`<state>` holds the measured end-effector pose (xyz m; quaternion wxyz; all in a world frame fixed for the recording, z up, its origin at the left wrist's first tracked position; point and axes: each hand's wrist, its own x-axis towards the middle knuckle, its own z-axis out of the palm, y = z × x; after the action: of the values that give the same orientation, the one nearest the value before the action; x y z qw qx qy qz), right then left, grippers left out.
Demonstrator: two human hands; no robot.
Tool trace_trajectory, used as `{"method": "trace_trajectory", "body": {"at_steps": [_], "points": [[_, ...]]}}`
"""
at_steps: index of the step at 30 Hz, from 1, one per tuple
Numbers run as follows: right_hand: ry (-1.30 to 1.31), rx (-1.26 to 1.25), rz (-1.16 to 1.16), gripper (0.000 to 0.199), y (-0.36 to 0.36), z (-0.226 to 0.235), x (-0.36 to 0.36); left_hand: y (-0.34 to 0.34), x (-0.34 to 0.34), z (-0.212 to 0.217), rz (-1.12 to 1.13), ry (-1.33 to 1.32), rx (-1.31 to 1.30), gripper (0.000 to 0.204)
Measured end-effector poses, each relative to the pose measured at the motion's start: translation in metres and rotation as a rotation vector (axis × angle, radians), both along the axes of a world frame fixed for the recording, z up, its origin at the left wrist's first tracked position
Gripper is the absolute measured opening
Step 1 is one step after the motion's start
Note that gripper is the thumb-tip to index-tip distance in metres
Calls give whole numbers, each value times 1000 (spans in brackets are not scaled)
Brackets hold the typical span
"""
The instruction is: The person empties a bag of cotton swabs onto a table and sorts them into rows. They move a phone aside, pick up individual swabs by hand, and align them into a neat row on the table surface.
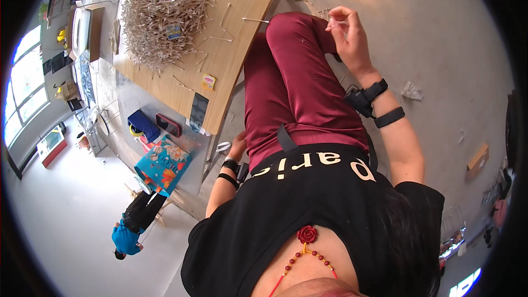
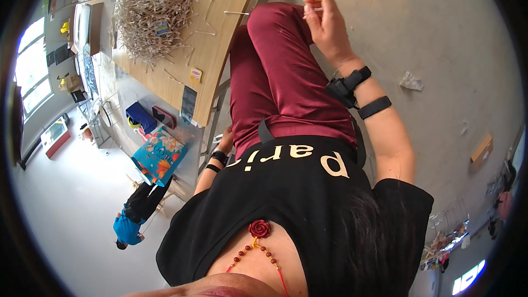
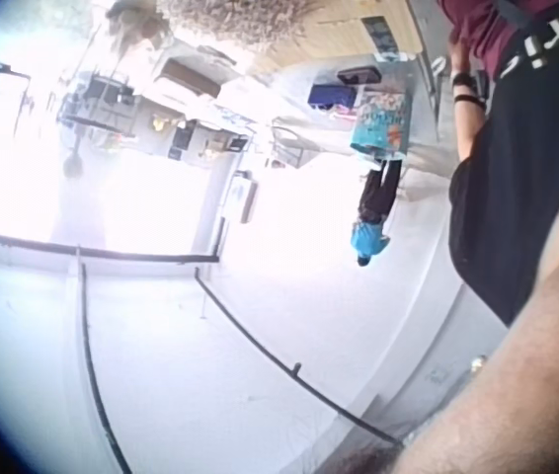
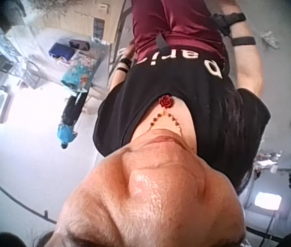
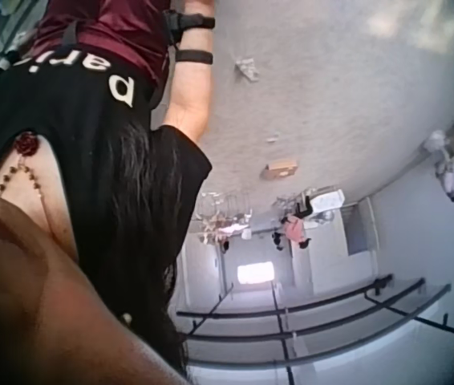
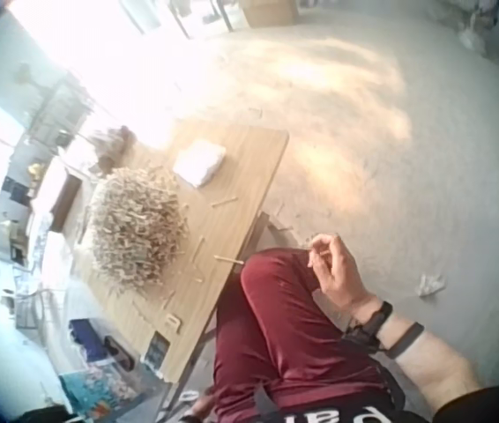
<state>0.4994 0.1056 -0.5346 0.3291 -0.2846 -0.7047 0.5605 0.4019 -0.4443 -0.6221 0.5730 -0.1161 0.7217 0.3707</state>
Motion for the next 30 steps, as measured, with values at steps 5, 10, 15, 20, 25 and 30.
{"method": "trace_trajectory", "body": {"at_steps": [5, 10, 15, 20, 25, 30], "points": [[-82, -50, -129, 20, 18, -8, 27, -12, 3, -9, 13, 18, 16, 47], [-130, -4, -142, 20, 21, -5, 54, -22, 2, -11, -8, 75, 26, 46], [-165, 0, -71, 11, 16, -1, 74, -14, 4, 3, 37, 147, 81, 48], [-188, -78, 29, 29, -2, 2, 82, -18, 26, 1, 65, 196, 136, 49], [-231, -96, 166, 27, -25, 15, 77, -43, 59, -8, 145, 225, 157, 50], [-218, -145, 312, 26, -46, 29, 62, -51, 78, -4, 229, 282, 154, 50]]}}
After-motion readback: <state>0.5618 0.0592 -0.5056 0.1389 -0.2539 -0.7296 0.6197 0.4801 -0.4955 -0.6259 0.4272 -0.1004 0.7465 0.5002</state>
